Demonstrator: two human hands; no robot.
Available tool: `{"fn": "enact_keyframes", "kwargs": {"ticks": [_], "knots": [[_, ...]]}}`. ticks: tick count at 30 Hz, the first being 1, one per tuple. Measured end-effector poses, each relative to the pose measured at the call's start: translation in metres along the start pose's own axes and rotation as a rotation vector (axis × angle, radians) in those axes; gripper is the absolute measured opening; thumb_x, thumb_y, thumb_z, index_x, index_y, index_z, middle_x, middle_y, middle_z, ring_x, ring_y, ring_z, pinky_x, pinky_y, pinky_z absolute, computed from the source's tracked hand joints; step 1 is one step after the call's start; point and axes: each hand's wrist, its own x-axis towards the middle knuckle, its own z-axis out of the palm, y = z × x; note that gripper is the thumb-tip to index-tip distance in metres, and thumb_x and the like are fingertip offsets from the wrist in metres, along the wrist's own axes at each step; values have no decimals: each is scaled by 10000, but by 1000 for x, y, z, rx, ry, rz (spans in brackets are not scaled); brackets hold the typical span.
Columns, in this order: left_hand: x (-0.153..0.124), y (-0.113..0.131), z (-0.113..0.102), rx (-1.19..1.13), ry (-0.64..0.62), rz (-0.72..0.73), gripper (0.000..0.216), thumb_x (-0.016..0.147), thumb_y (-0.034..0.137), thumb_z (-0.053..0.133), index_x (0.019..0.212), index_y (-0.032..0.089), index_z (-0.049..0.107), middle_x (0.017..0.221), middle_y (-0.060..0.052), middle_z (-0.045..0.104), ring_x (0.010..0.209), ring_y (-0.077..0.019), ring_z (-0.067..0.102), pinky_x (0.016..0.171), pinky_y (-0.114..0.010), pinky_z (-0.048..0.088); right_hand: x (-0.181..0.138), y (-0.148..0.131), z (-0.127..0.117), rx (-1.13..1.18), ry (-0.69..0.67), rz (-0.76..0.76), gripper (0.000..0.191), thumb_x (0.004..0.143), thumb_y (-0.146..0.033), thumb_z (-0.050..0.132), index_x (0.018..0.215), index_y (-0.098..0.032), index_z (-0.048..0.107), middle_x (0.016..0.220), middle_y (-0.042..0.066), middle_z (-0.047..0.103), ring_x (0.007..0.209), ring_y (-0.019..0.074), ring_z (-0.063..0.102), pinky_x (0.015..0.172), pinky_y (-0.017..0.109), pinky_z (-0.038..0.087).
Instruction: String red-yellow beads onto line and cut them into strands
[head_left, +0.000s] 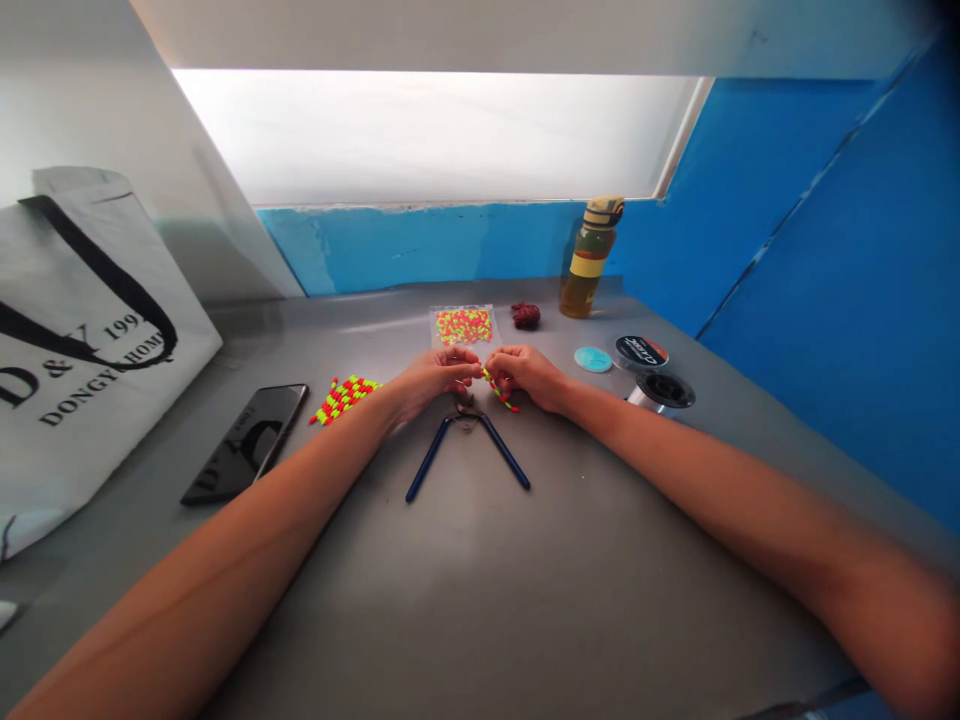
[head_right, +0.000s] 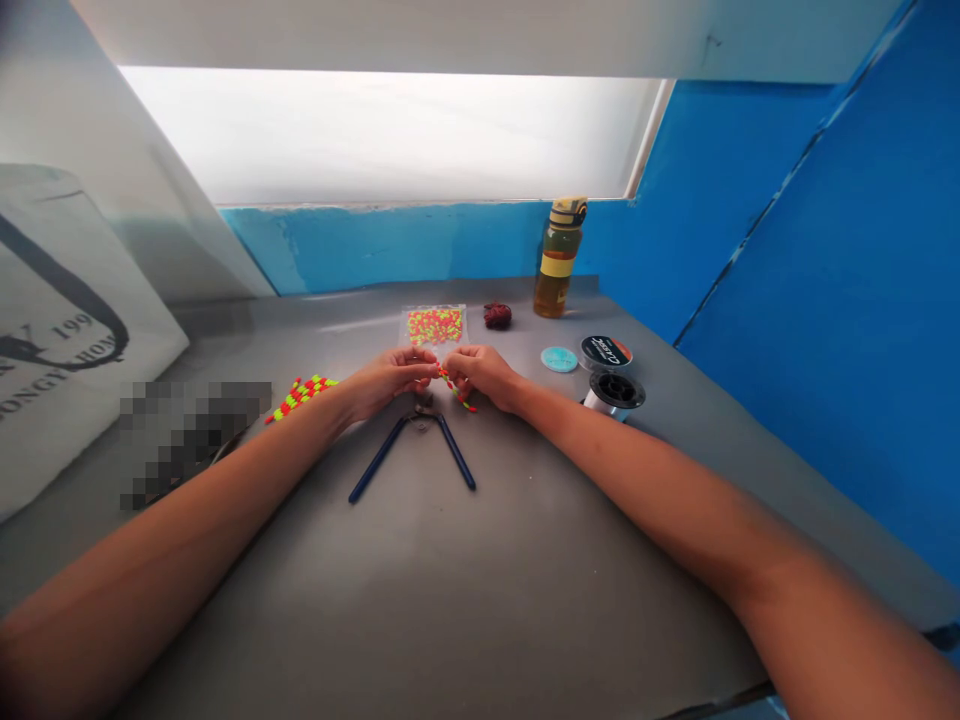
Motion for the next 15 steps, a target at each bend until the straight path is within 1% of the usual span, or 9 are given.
{"fn": "enact_keyframes", "kwargs": {"ticks": [2,5,9,15], "knots": [[1,-2,-1,-19,21,19,330,713,296,831,956,155,658,920,-38,665,765,-105,605,696,-244,467,0,-2,-1,15,-21,13,104,759,-254,661,738,-158,628,668,3,567,500,93,485,466,232,467],[1,-3,-1,-46,38,43,319,705,304,842,925,158,662,936,-43,671,821,-124,625,721,-250,472,-1,-4,-2,30,-73,19,195,766,-338,726,786,-163,642,686,-5,572,505,91,487,467,232,469],[0,-3,0,-64,58,48,304,694,291,851,888,151,663,887,-34,656,768,-111,609,703,-249,471,-3,-3,-4,-9,-88,8,308,757,-435,777,807,-159,649,643,-15,566,511,83,485,451,200,410],[0,-2,2,-104,102,44,273,683,241,847,859,143,662,825,-20,644,692,-91,580,665,-244,460,-2,0,-5,-95,-106,18,290,755,-417,777,834,-161,665,570,-36,541,473,87,468,425,206,366]]}}
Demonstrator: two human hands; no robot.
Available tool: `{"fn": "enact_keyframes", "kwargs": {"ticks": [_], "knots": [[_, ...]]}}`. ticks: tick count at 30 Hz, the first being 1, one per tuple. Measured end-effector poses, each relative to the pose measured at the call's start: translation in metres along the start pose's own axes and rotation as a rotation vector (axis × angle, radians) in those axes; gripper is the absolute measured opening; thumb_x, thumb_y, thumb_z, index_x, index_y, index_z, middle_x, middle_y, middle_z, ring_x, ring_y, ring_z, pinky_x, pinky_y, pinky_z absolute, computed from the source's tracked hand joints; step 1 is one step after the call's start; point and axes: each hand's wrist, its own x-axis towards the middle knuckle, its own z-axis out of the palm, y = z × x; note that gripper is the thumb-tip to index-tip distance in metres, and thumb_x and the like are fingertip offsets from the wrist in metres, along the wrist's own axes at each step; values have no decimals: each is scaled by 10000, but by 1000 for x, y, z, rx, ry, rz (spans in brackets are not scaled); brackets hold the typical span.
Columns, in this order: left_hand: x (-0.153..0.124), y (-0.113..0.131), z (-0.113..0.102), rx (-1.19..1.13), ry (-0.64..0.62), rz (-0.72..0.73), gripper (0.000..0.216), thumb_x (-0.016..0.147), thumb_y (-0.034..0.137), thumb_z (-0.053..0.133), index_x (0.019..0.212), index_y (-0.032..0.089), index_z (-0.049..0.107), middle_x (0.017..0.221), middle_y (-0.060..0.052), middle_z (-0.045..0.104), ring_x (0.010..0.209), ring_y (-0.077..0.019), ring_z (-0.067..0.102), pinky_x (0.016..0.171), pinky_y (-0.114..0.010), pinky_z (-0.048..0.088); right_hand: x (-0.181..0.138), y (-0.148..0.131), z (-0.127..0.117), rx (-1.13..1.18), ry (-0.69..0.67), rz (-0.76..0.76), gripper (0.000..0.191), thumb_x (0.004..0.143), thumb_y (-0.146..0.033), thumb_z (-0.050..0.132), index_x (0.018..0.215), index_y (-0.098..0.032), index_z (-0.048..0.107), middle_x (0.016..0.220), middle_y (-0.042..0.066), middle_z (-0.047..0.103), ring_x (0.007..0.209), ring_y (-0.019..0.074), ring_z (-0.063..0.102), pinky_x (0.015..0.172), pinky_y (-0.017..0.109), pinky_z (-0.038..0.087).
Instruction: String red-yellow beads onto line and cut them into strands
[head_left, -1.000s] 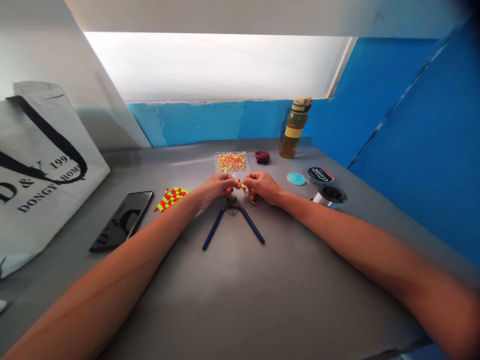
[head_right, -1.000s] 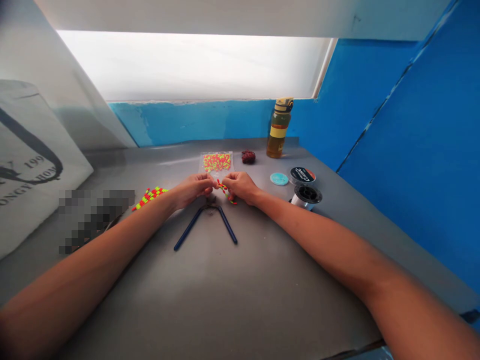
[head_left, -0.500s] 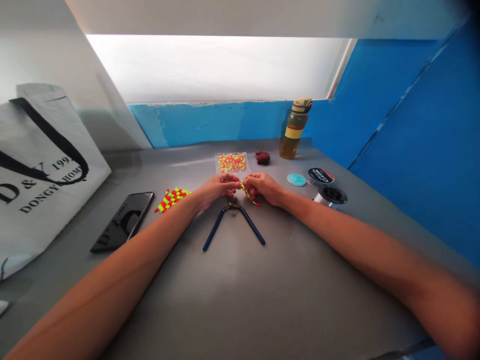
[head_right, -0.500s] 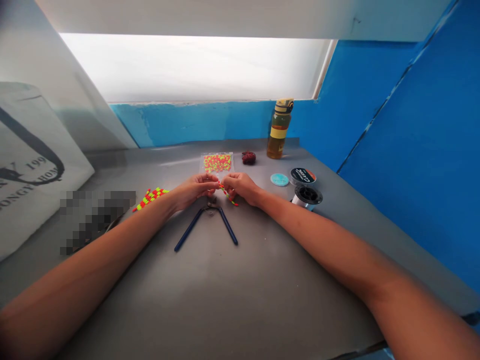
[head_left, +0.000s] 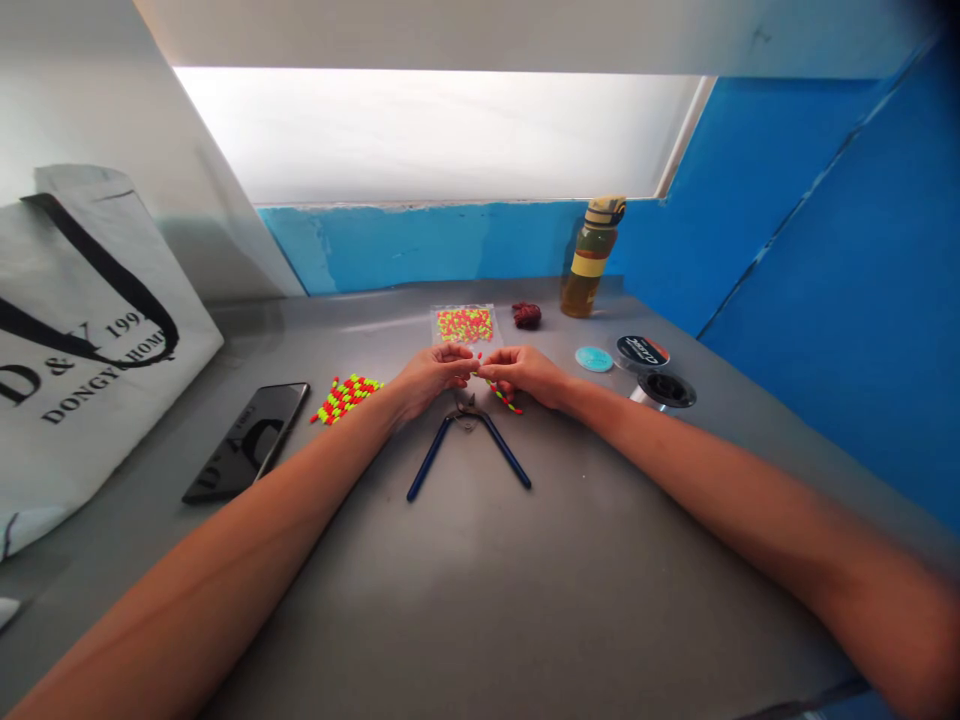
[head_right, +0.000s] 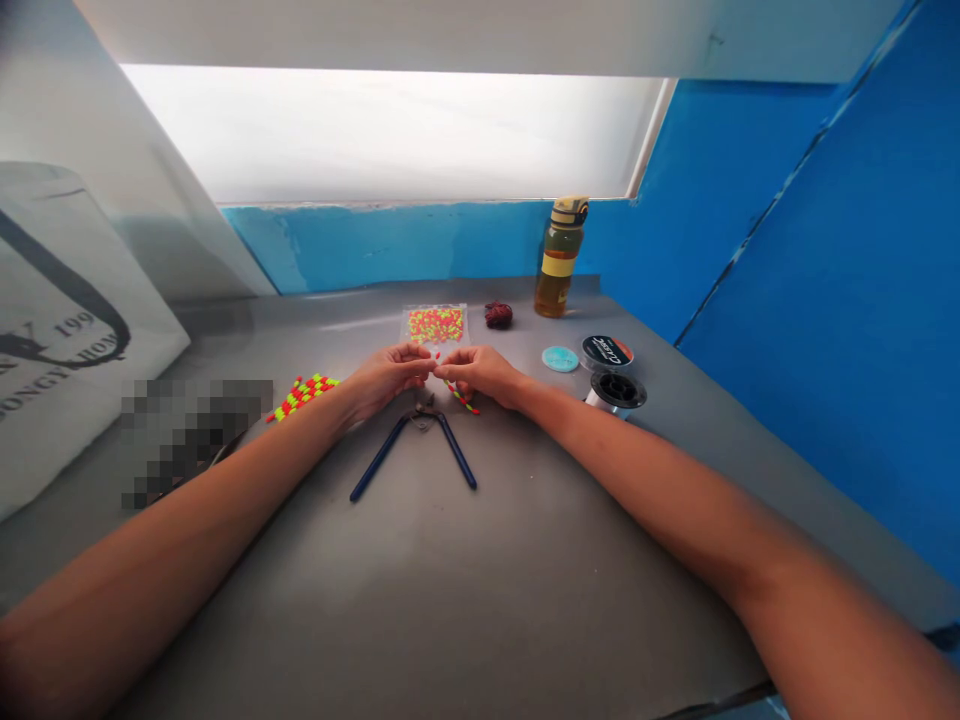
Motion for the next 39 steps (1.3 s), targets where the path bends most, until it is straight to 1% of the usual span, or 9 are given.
{"fn": "enact_keyframes", "kwargs": {"ticks": [5,9,13,16,21,25,32,36,39], "knots": [[-1,2,0,-16,6,-10,254,697,232,838,846,140,653,798,-21,648,647,-82,556,651,-246,448,0,-3,1,26,-3,11,251,779,-385,756,776,-162,642,567,-36,524,452,77,419,404,211,330],[-2,2,-1,4,-57,-11,257,708,259,837,860,149,660,843,-19,649,665,-80,553,659,-244,448,1,-4,2,42,55,44,228,797,-334,750,742,-166,606,529,-40,493,426,74,393,383,209,305],[-1,1,-2,44,-88,-6,258,724,281,825,880,152,665,877,-30,651,713,-97,580,690,-256,464,3,-3,7,-18,123,28,178,846,-290,701,764,-171,597,566,-26,534,410,80,421,363,216,340],[1,0,-3,68,-103,-12,259,721,262,821,886,151,654,876,-39,658,761,-122,616,728,-276,482,3,-3,11,-70,153,21,167,872,-258,666,757,-181,572,536,-37,518,389,84,433,354,216,362],[1,1,-4,72,-143,-47,275,722,234,817,911,154,635,837,-39,680,752,-129,639,752,-290,488,6,-1,11,-72,208,25,166,886,-240,636,754,-189,548,528,-39,524,380,90,461,340,212,359],[-2,3,-1,45,-112,-53,293,707,201,819,917,154,621,835,-38,693,780,-136,658,784,-296,495,6,3,7,-8,164,26,168,852,-253,665,742,-186,557,512,-36,527,404,99,492,364,208,374],[-2,5,-1,29,-83,-75,327,710,177,820,964,134,618,888,-61,700,798,-141,665,819,-309,511,1,1,6,8,109,-43,192,793,-342,716,790,-173,627,542,-45,528,415,75,427,375,198,328],[-1,6,-3,4,-107,-75,324,773,230,788,1053,129,661,999,-92,698,893,-163,667,855,-315,517,1,3,5,-5,76,-63,266,781,-423,735,799,-171,648,573,-37,541,440,82,438,393,212,325],[-1,8,-1,-4,-113,-88,260,835,314,734,1001,118,697,955,-102,700,862,-161,657,834,-308,515,0,3,4,-40,42,-56,277,771,-438,734,797,-174,654,585,-35,545,466,87,439,420,220,319]]}}
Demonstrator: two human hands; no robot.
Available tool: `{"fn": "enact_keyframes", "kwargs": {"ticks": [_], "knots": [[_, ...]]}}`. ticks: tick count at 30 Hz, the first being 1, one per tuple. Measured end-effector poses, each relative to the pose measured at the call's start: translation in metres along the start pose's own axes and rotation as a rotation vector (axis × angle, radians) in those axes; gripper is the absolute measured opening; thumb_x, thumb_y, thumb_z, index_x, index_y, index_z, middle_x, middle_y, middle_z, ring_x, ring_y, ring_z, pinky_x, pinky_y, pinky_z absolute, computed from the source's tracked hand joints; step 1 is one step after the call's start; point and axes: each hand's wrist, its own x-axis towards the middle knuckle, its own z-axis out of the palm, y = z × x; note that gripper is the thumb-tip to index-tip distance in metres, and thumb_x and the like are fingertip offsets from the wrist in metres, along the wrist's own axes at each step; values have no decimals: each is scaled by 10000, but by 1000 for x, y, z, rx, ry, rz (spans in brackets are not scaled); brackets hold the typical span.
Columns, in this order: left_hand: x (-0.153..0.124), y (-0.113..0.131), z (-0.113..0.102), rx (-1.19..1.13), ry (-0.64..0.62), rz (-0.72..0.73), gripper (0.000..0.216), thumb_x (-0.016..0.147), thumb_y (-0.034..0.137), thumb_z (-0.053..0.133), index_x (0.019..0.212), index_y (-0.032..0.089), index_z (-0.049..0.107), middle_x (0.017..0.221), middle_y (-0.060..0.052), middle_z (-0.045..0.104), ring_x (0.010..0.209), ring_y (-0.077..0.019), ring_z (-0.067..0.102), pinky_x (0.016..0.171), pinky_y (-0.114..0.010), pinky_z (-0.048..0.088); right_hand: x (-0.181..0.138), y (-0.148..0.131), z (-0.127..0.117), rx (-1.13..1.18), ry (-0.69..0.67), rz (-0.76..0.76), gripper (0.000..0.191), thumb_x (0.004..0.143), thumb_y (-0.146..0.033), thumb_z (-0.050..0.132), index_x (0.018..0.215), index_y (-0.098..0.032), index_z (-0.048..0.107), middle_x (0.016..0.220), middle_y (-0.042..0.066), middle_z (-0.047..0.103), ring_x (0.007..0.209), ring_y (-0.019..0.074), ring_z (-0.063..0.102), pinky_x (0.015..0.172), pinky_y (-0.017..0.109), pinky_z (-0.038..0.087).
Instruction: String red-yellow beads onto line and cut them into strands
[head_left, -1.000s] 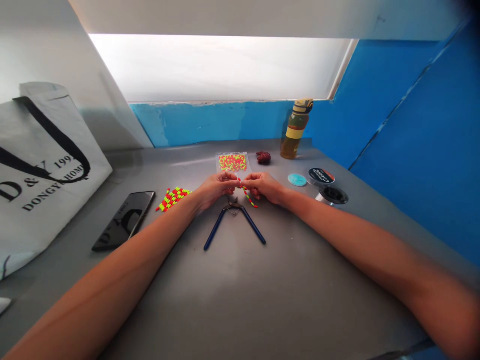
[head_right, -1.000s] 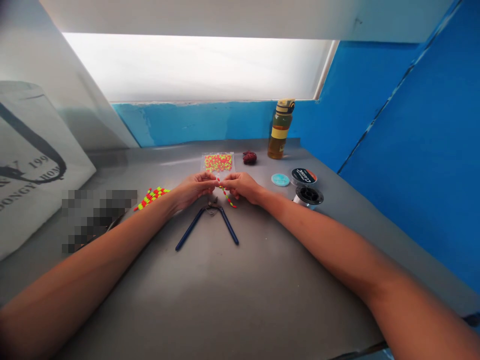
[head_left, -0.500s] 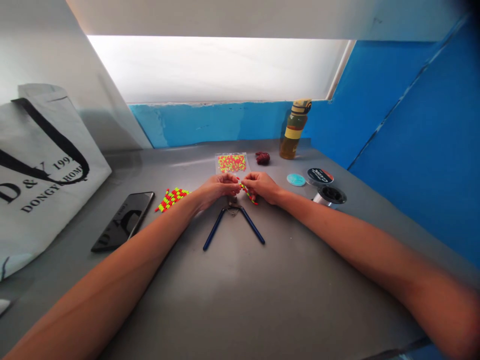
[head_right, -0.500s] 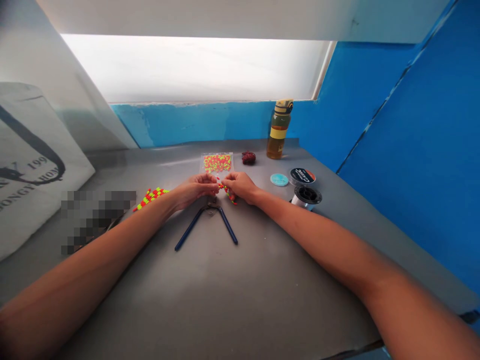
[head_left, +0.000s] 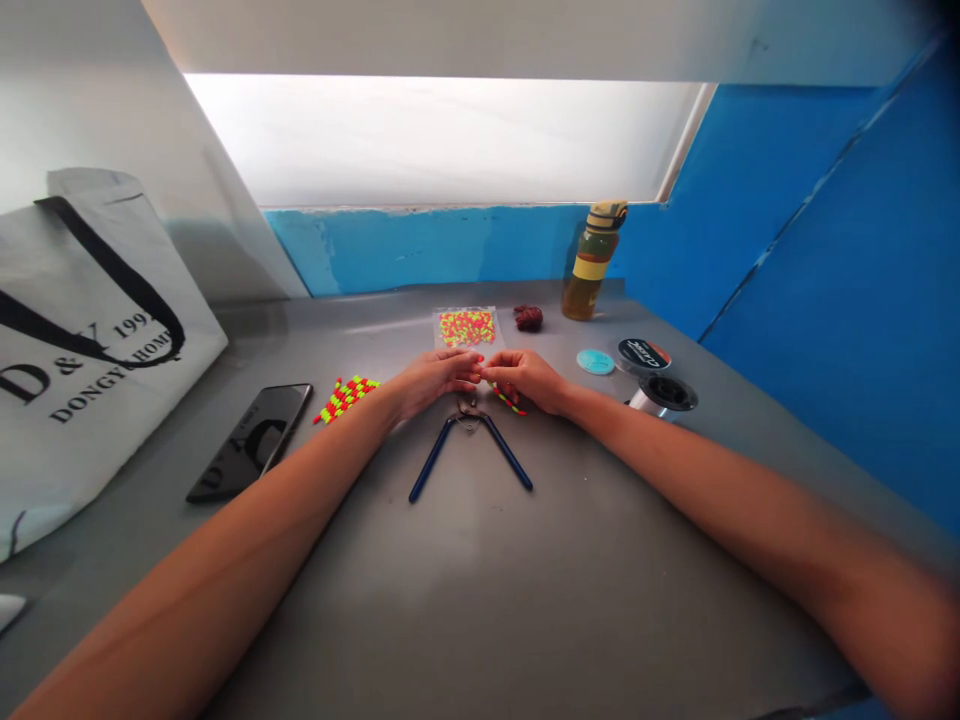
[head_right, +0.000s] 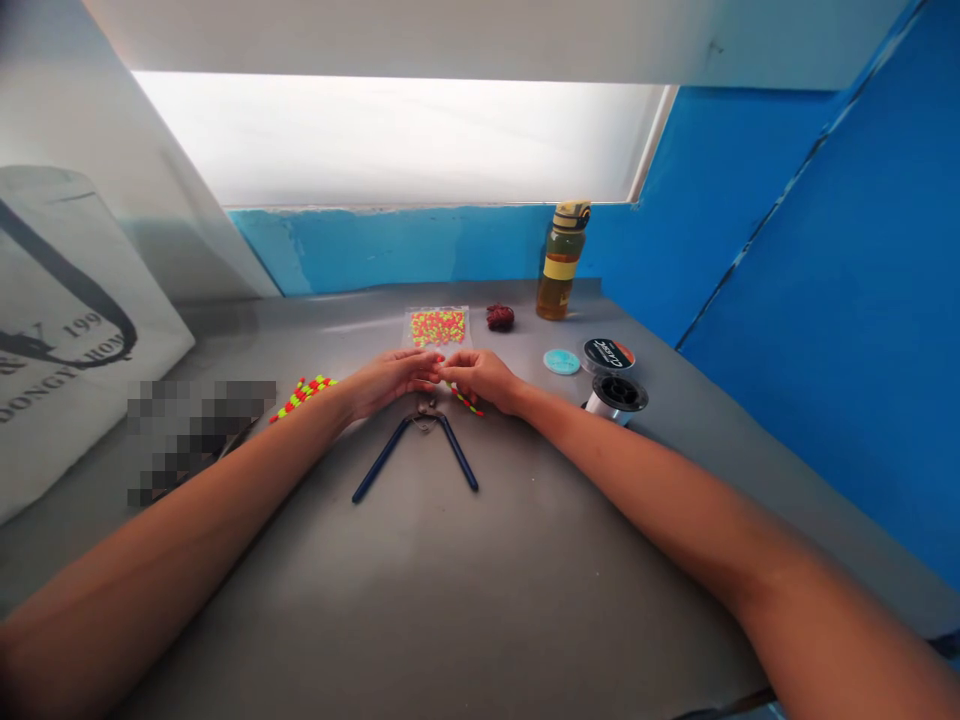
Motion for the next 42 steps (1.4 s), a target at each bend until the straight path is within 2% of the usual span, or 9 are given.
{"fn": "enact_keyframes", "kwargs": {"ticks": [5,8,14,20,25,30,36,42], "knots": [[-1,-2,3,88,36,44,246,788,337,778,908,131,719,920,-90,701,832,-158,648,779,-284,493,-3,-3,3,-137,-19,-16,254,769,-418,713,790,-168,668,602,-37,538,512,86,437,468,221,314],[1,-6,0,36,84,53,263,748,319,813,922,145,721,919,-74,694,821,-149,643,788,-282,493,-3,-4,3,-153,-12,9,233,776,-400,696,789,-170,664,606,-33,542,503,88,445,453,220,319],[3,-8,-5,-48,100,55,299,762,332,805,977,137,731,884,-57,678,764,-112,603,765,-255,478,-1,-3,2,-94,-29,18,208,795,-370,694,814,-164,671,580,-25,555,471,86,447,415,206,333],[0,-6,1,20,88,82,249,757,345,803,890,141,749,816,-41,660,701,-106,552,682,-249,432,-1,-4,1,34,-60,2,254,843,-414,673,903,-168,689,744,14,663,476,68,444,413,198,340],[-1,-6,3,49,140,84,256,710,298,834,902,150,752,854,-42,669,700,-108,555,689,-266,430,-2,-4,1,-13,-26,32,274,813,-440,706,854,-169,704,702,11,653,467,72,423,412,210,322],[0,-8,0,-41,106,103,249,759,327,802,912,142,735,792,-32,643,694,-104,555,706,-260,452,-3,-6,2,-82,23,65,292,797,-469,718,815,-178,705,620,-6,601,473,88,406,420,230,293],[1,-5,-4,-146,75,79,275,795,330,780,977,132,724,891,-65,670,738,-109,589,699,-239,490,-1,-3,1,-131,13,47,291,811,-464,704,857,-177,722,619,-10,587,523,104,443,473,239,310],[3,-5,-4,-96,98,32,254,813,335,768,937,122,702,932,-95,696,746,-122,624,694,-246,505,-2,-4,1,-153,-16,27,295,796,-454,698,872,-171,728,683,-1,628,564,110,474,516,240,339]]}}
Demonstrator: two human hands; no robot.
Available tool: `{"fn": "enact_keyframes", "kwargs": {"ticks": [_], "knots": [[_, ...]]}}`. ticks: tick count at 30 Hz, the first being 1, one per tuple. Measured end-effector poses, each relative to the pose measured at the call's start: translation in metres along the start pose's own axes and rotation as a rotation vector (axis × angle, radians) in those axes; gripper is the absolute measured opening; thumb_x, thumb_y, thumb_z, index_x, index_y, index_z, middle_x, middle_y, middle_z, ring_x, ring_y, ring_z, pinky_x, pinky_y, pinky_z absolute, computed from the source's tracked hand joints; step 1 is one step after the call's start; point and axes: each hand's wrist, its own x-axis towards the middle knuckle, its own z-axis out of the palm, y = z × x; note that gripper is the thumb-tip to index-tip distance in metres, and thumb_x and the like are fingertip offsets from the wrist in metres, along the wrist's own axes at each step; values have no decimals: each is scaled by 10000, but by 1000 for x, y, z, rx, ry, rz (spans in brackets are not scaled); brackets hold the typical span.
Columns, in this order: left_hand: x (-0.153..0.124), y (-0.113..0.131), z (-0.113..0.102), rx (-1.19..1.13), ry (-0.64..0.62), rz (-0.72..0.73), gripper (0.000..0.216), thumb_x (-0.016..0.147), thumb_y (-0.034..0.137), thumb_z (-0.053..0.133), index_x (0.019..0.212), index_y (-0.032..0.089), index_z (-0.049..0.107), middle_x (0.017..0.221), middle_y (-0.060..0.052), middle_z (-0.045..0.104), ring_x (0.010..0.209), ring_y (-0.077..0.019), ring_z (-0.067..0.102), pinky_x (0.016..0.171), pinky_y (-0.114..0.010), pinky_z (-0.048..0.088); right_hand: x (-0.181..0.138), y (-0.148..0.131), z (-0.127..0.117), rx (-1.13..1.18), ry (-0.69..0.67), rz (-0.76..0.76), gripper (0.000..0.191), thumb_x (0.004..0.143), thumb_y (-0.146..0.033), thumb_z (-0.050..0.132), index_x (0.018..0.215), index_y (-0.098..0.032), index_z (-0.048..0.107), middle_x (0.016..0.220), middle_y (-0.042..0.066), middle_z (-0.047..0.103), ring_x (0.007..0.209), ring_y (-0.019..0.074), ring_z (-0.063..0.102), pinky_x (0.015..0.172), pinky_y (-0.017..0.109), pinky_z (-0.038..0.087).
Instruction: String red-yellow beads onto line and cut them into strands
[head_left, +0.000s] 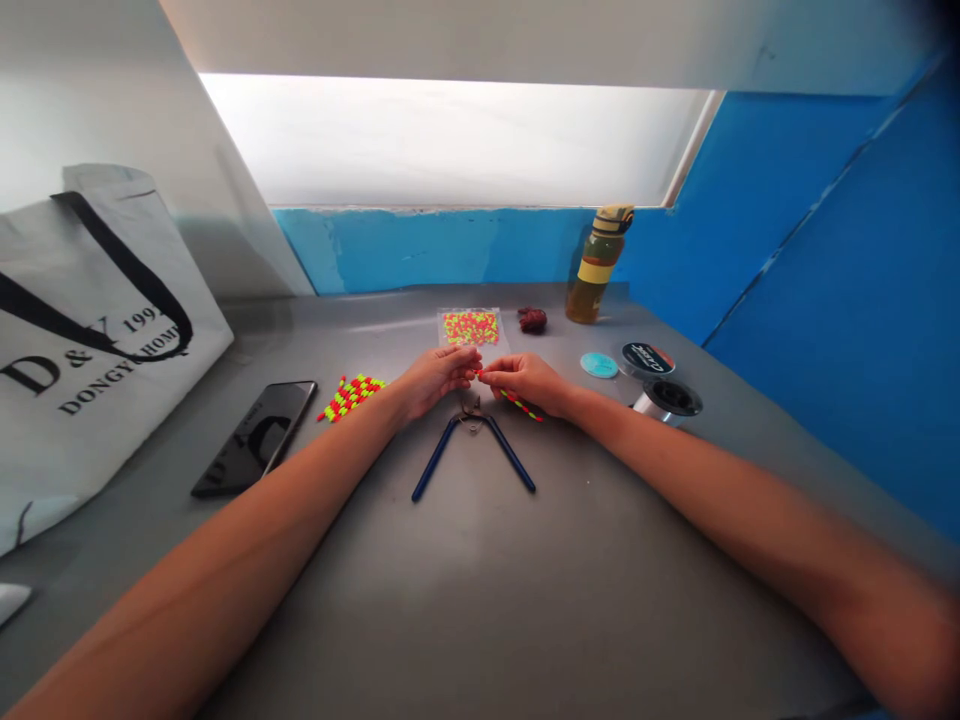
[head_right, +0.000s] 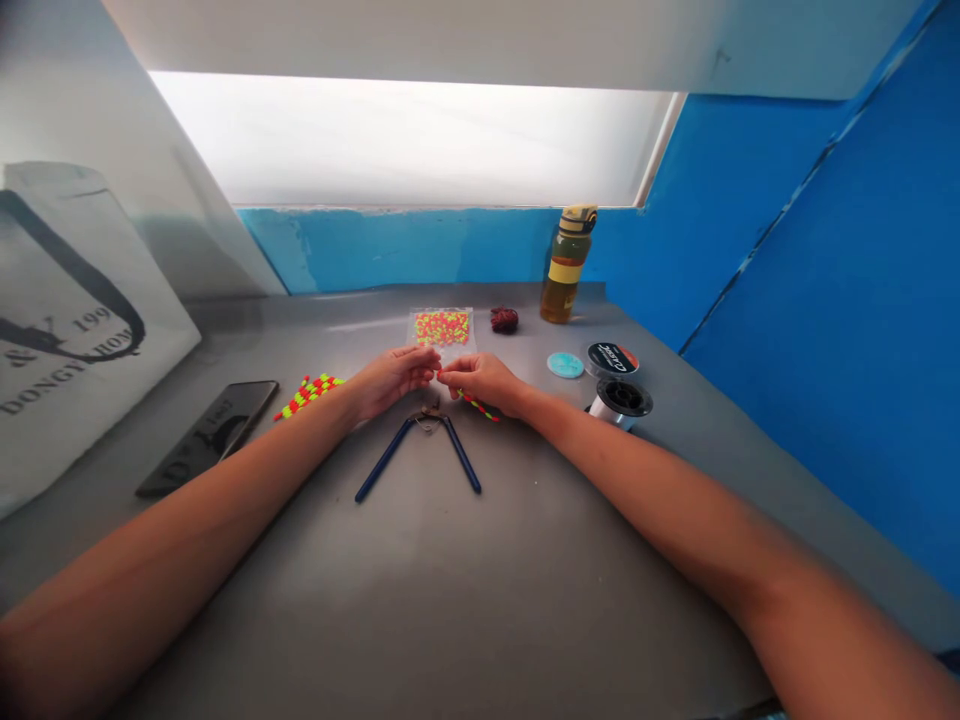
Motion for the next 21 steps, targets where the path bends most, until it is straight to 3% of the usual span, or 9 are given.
{"fn": "enact_keyframes", "kwargs": {"ticks": [5,13,21], "knots": [[1,-1,-2,-33,-7,-12,318,795,333,796,999,131,660,1012,-110,715,785,-121,657,727,-249,503,0,1,1,-69,-7,-50,276,807,-441,673,845,-174,732,708,1,642,602,119,502,566,243,368],[1,2,-4,-117,25,-25,353,684,167,865,989,139,688,970,-83,721,821,-125,667,777,-259,510,1,4,2,-76,-28,-68,296,820,-431,653,924,-170,744,677,-13,618,579,112,478,553,244,345],[3,-1,-9,-121,-9,-12,279,725,170,835,975,139,714,931,-65,716,835,-126,669,820,-262,523,-1,0,1,-84,-44,-88,302,822,-446,669,908,-168,746,705,-7,628,628,118,504,615,254,376]]}}
